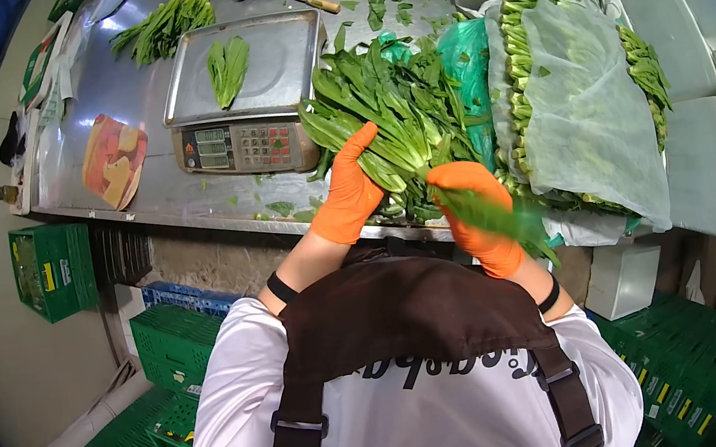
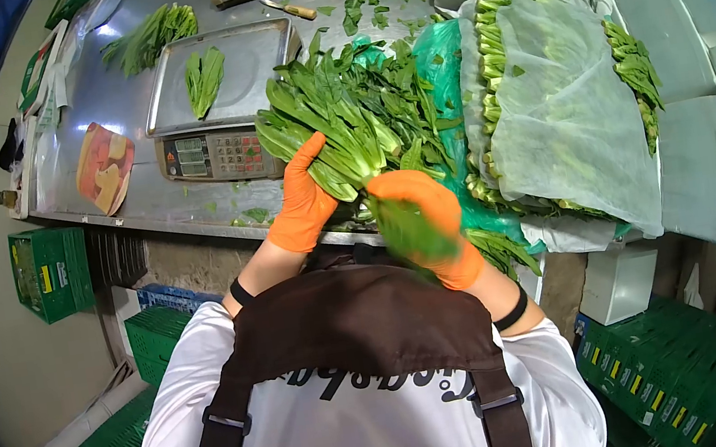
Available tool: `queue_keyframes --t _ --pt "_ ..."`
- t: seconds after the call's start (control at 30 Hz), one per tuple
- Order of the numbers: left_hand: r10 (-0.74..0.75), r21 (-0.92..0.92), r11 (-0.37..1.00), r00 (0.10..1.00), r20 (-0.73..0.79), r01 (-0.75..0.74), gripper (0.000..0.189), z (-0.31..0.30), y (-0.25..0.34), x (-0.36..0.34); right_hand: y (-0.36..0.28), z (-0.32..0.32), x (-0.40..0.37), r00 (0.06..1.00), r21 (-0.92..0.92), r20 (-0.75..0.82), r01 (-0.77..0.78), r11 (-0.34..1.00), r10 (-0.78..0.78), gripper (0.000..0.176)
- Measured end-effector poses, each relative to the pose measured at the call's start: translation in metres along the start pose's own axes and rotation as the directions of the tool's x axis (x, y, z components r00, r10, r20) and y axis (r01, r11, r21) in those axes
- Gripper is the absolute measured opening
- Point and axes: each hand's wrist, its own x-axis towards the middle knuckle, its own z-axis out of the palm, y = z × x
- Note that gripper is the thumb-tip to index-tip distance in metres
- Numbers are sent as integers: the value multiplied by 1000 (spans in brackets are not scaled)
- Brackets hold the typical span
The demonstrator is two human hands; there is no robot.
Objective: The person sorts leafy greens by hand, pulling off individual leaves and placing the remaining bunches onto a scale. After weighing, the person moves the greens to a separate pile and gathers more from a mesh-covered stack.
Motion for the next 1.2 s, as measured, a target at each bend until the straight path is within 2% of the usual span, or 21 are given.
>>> queue_keyframes --t 0.03,0.07,0.13,0.17,0.2,0.23,0.27,0.33,0.37,0.4,0.47,0.5,0.57,0.67,0.73,0.8,0.83,1.0,1.07,1.1,1.2 --pt "12 58 998 999 29 -13 40 -1 0 -1 -2 -10 -9 984 123 16 -179 976 179 23" --pt "15 54 998 999 29 -17 40 0 0 0 5 -17 -15 984 123 21 -179 976 178 23" --pt "-7 9 1000 1000 6 6 40 4 0 -1 14 -23 -22 934 -77 -150 -337 938 323 19" --pt "-81 -73 994 996 -43 77 39 0 4 1 12 -26 -25 920 161 -173 -325 932 351 18" --pt "-75 -72 995 996 -44 72 39 -3 6 4 5 -27 -21 904 390 -189 -288 874 383 17" --pt "-39 -77 996 997 -68 34 39 -6 8 7 9 -28 -19 941 232 -204 -223 947 271 18" --pt "-6 -81 997 996 -93 -1 38 -8 10 8 10 -43 -13 931 -237 -75 -364 900 357 27" --pt "4 -50 999 998 -67 -7 38 -7 11 5 8 -44 13 897 -582 -39 -378 720 439 30" --pt "33 -30 999 998 -46 -34 40 -7 10 4 14 -41 15 931 -542 -52 -331 773 362 33" --pt "66 -13 998 998 -22 -66 42 -6 8 6 13 -35 21 932 -544 -57 -329 772 357 33" --pt "61 23 998 998 -4 -61 47 -6 0 3 1 -14 28 974 -327 181 -68 943 133 29" --pt "74 32 997 997 27 -74 49 -4 -3 2 1 -4 31 975 -330 176 -72 941 136 29" --pt "62 35 997 995 79 -65 53 2 -6 -3 5 11 34 942 -529 276 -17 849 191 23" --pt "39 88 995 995 92 -48 50 -8 0 -4 21 14 24 952 -559 276 48 828 131 18" --pt "58 133 988 993 102 -72 50 -17 0 -7 18 16 24 958 -531 249 13 848 141 17" --pt "-23 123 992 993 120 9 48 -20 3 -9 16 19 27 964 -498 222 -18 867 148 17" --pt "-43 46 998 996 73 40 54 -16 4 -9 15 20 27 960 -520 229 -21 854 163 16" --pt "-23 58 998 989 150 14 57 -26 6 -7 18 24 26 944 -557 233 -68 828 235 14" --pt "-26 74 997 989 144 15 58 -28 4 -6 18 28 24 951 -596 242 -12 803 194 13" --pt "-22 38 999 985 169 16 52 -26 4 -6 17 29 24 951 -596 243 -11 803 194 13" --pt "-10 -22 1000 984 181 15 46 -14 6 -9 13 30 22 976 -520 183 -6 854 119 10"
